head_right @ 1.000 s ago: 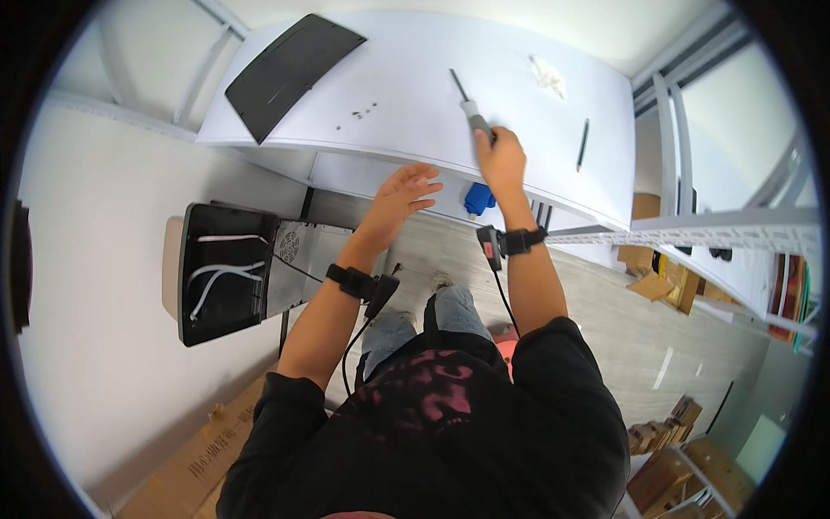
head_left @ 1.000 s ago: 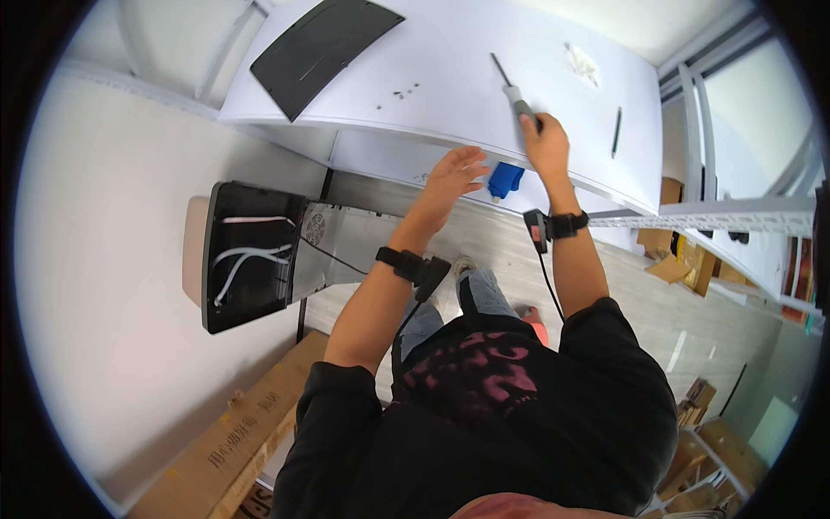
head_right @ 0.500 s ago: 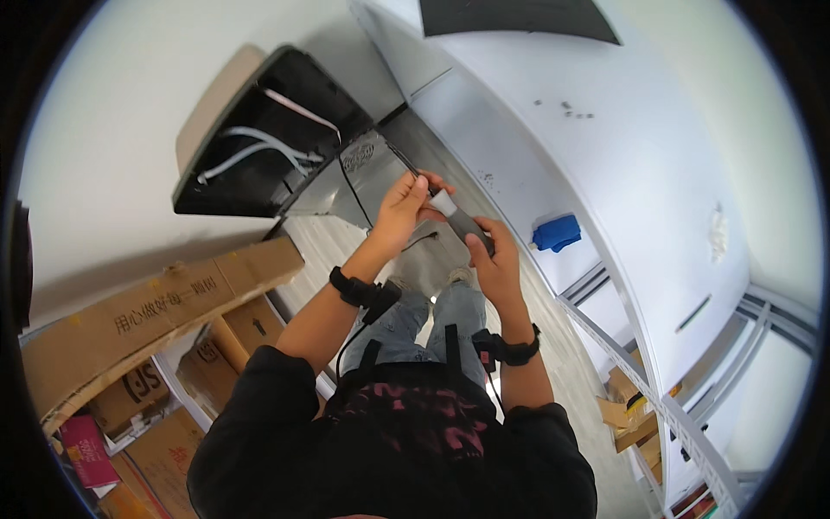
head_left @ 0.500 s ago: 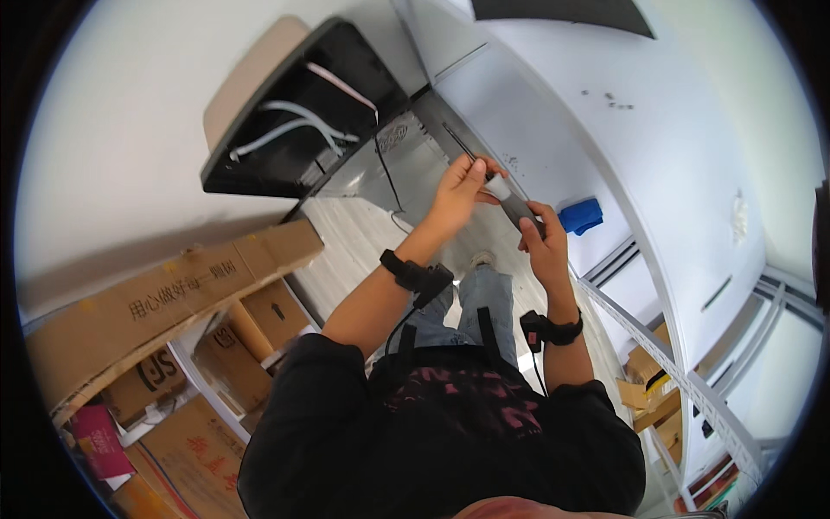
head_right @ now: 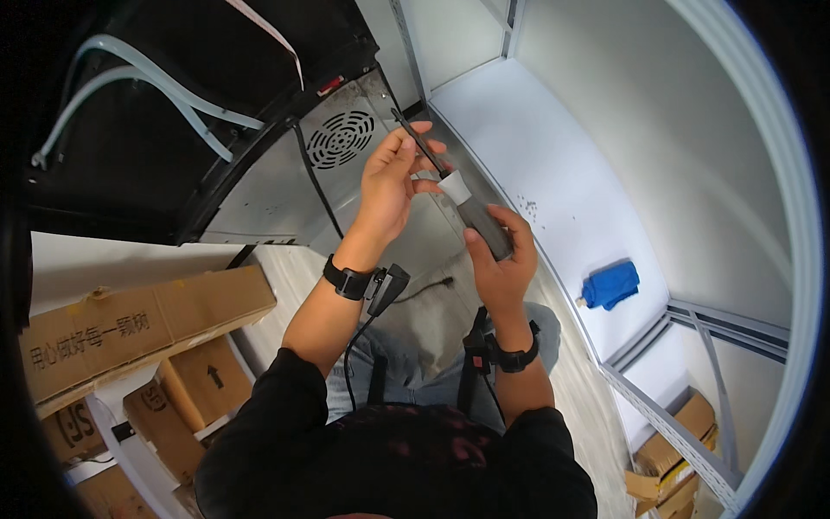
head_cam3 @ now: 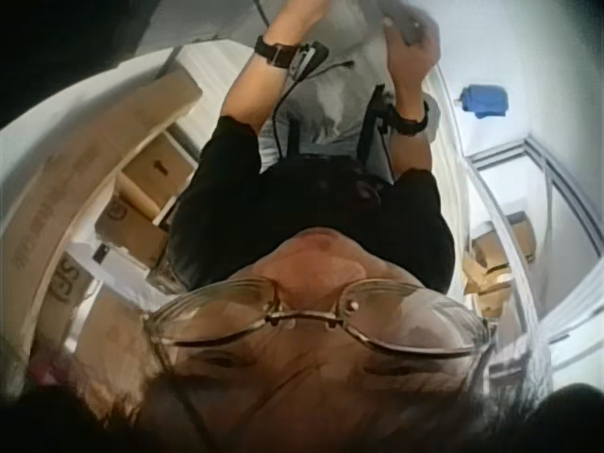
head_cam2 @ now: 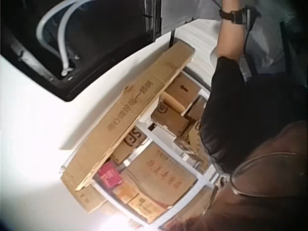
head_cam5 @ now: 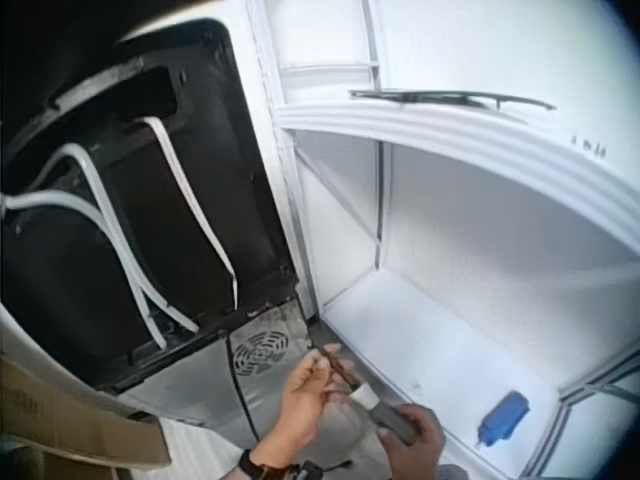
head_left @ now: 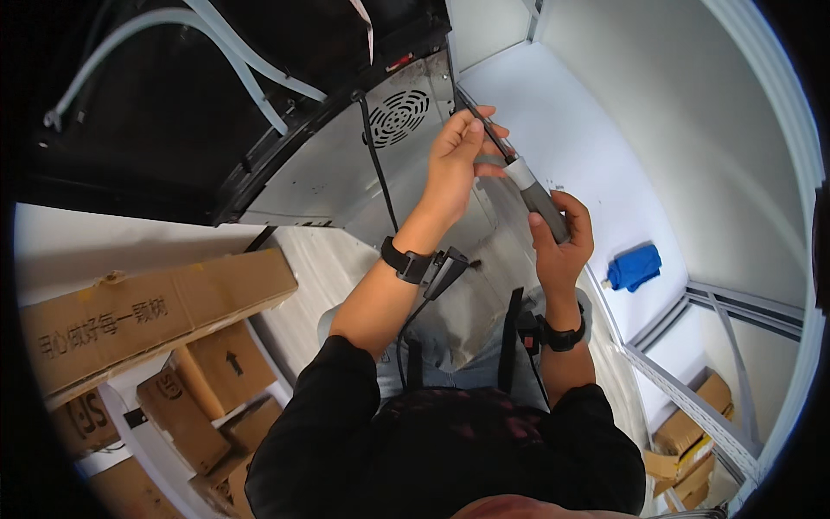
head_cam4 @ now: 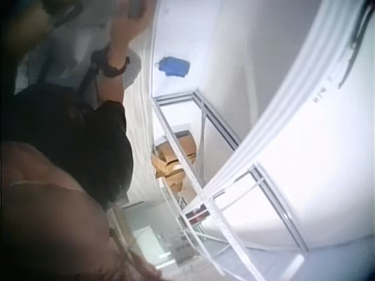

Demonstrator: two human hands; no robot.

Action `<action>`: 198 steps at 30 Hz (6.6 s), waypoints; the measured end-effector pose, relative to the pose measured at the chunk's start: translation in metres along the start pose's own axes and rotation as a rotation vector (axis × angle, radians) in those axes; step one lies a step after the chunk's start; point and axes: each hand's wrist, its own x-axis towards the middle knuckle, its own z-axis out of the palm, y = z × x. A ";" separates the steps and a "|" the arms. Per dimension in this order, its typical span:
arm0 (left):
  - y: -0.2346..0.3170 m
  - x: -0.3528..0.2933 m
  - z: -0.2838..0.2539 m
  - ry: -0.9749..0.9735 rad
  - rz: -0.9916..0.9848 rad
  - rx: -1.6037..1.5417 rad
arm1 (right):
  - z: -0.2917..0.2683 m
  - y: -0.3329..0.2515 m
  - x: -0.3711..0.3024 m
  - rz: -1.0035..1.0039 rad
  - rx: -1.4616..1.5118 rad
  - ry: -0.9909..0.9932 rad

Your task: The person wipes the underside of a black electronic device with a blue cloth, then picks up a metal backplate and aligns it to the device. Using a screwdriver, the person fastens the backplate by driving several screws into the mounting holes.

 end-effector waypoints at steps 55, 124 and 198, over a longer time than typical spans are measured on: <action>0.011 0.028 -0.023 -0.019 0.028 0.024 | 0.034 -0.022 0.000 -0.719 -0.236 0.170; 0.118 -0.051 -0.114 0.555 1.368 2.040 | 0.026 -0.015 0.011 -0.484 -0.562 0.113; 0.114 -0.051 -0.114 0.646 1.348 2.016 | 0.026 -0.021 0.026 -0.761 -0.527 0.246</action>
